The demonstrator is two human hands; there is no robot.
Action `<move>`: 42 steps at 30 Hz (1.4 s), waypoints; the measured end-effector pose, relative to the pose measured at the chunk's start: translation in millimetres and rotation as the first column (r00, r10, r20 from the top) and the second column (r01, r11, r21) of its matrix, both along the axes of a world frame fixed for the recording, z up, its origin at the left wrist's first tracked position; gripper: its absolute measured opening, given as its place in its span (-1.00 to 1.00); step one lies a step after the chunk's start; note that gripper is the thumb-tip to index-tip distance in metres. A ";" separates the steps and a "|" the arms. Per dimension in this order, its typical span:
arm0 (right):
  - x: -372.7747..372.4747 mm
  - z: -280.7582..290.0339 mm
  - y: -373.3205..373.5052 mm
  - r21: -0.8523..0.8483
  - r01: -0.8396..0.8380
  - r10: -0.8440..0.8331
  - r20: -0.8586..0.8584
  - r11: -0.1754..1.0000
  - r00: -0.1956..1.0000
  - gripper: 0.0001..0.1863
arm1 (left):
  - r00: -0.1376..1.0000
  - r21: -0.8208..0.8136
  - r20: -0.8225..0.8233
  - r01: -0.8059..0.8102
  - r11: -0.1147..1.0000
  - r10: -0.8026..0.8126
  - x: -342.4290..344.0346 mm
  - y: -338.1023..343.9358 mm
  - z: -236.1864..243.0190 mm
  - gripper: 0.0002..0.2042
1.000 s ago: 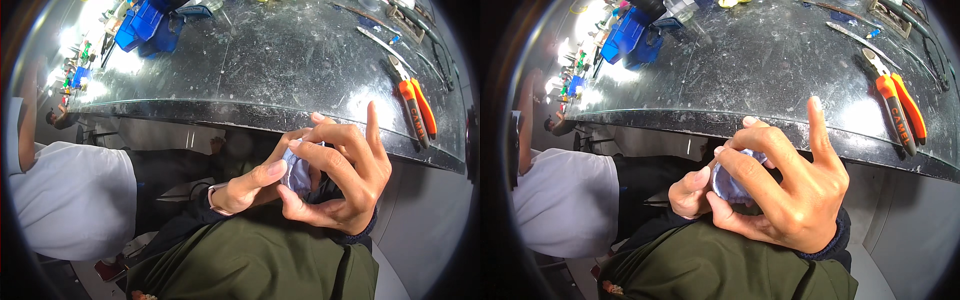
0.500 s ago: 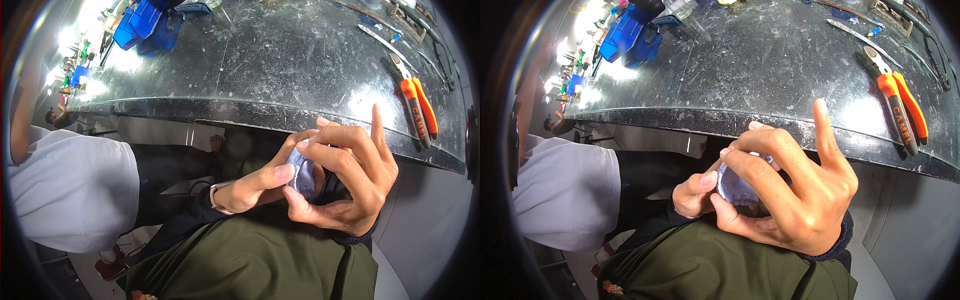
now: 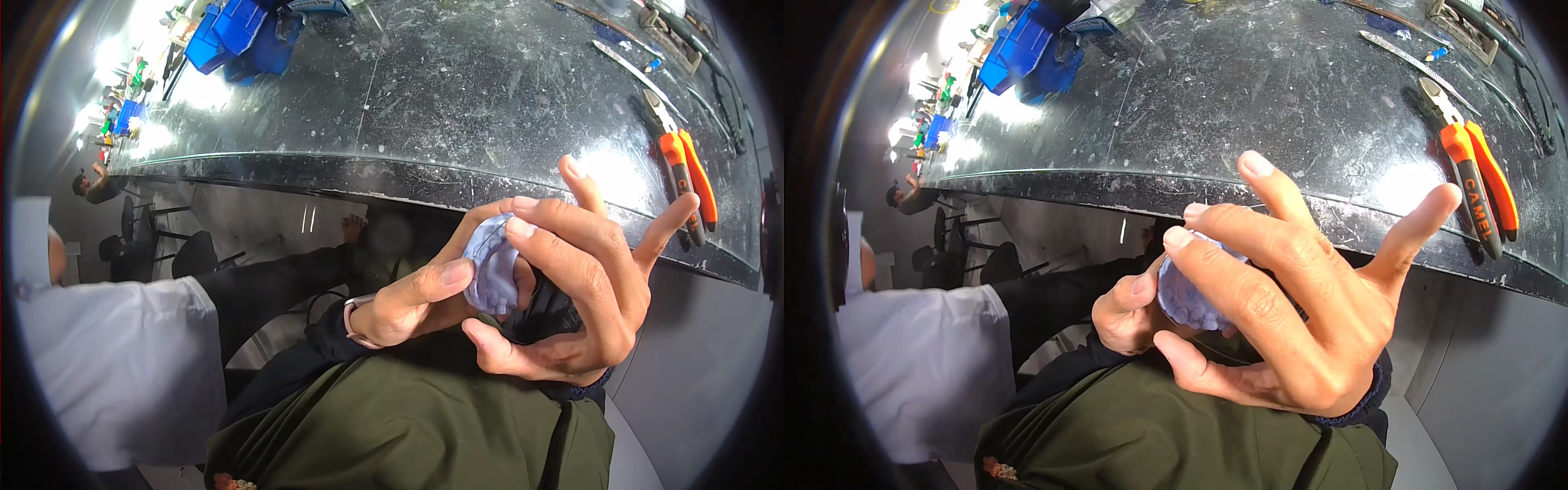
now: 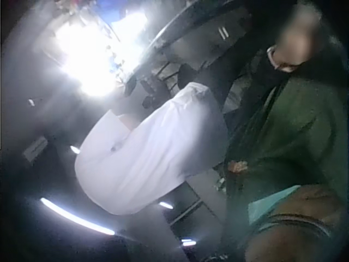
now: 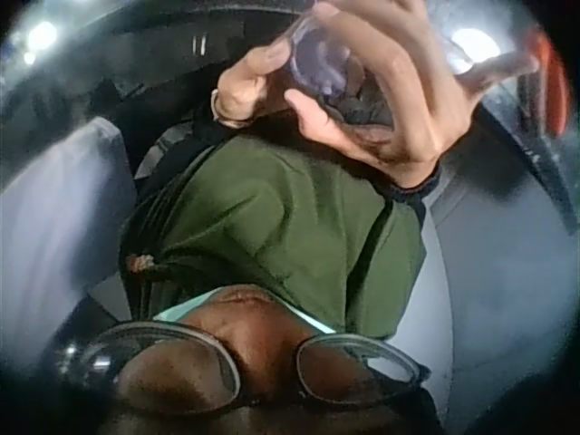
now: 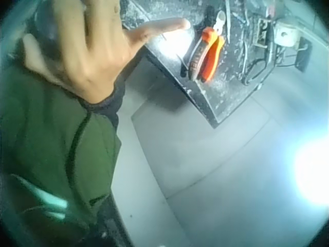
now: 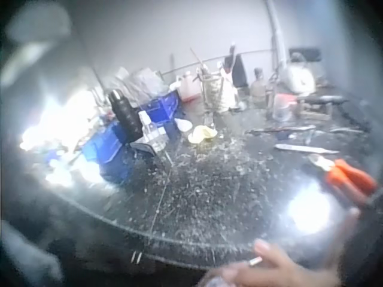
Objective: The person handles a blue and white dental cast by hand, inspecting its surface and positioning a thin metal wire against the base of the model.
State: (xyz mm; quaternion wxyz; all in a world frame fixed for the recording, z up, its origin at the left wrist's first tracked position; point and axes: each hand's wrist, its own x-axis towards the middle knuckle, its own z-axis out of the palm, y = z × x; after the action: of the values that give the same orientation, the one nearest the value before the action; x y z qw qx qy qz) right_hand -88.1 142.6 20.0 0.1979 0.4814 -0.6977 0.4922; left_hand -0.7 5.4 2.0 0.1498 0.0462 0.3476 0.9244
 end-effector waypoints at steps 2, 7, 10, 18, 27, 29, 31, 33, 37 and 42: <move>-1.9 4.1 2.2 0.028 0.015 -0.015 -0.017 0.999 1.000 -0.38 | 1.000 -0.030 0.025 0.003 1.000 -0.003 -0.8 -0.5 5.6 -0.30; -2.5 10.4 4.7 0.147 0.028 -0.024 -0.032 0.989 0.999 -0.32 | 0.999 -0.064 0.037 0.007 0.998 -0.005 1.4 -3.1 5.1 -0.29; -1.1 10.4 4.0 0.184 0.015 -0.014 -0.006 0.983 1.000 -0.32 | 0.997 -0.067 0.048 0.064 0.996 -0.061 2.8 -6.2 3.0 -0.29; -1.2 12.0 1.4 0.129 0.089 -0.082 -0.064 0.988 0.995 -0.36 | 0.997 -0.072 0.052 0.056 0.996 -0.052 1.4 -6.3 2.9 -0.29; 15.3 -6.6 -11.1 -0.019 0.087 -0.087 0.011 0.996 0.996 -0.68 | 0.990 0.009 0.088 -0.116 0.993 0.114 4.3 -3.2 7.4 -0.32; 15.1 -5.4 -11.1 -0.010 0.075 -0.074 0.016 0.997 0.997 -0.71 | 0.990 -0.012 0.079 -0.115 0.993 0.115 4.5 -6.6 3.7 -0.32; 16.2 -3.4 -10.0 0.024 0.060 -0.061 0.035 0.998 0.998 -0.74 | 0.991 -0.033 0.072 -0.113 0.993 0.115 4.6 -5.3 3.8 -0.33; 15.8 -3.4 -10.5 0.023 0.052 -0.052 0.035 0.998 0.998 -0.75 | 0.948 -0.030 0.145 -0.283 0.959 0.285 3.2 1.6 7.8 -0.23; 15.2 -5.4 -11.3 0.011 0.046 -0.046 0.021 0.999 0.999 -0.75 | 0.949 -0.008 0.151 -0.279 0.960 0.277 2.7 1.4 6.8 -0.22; 12.8 -6.6 -10.5 -0.003 0.037 -0.037 -0.005 0.999 0.999 -0.78 | 0.991 0.144 -0.033 -0.125 0.982 0.131 2.2 -4.8 -6.2 -0.37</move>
State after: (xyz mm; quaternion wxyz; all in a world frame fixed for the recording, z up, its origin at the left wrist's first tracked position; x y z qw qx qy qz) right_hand -75.2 132.1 13.4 0.2096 0.4694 -0.7054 0.4881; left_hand 1.4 0.6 -4.1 0.0788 0.0538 0.2865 0.9533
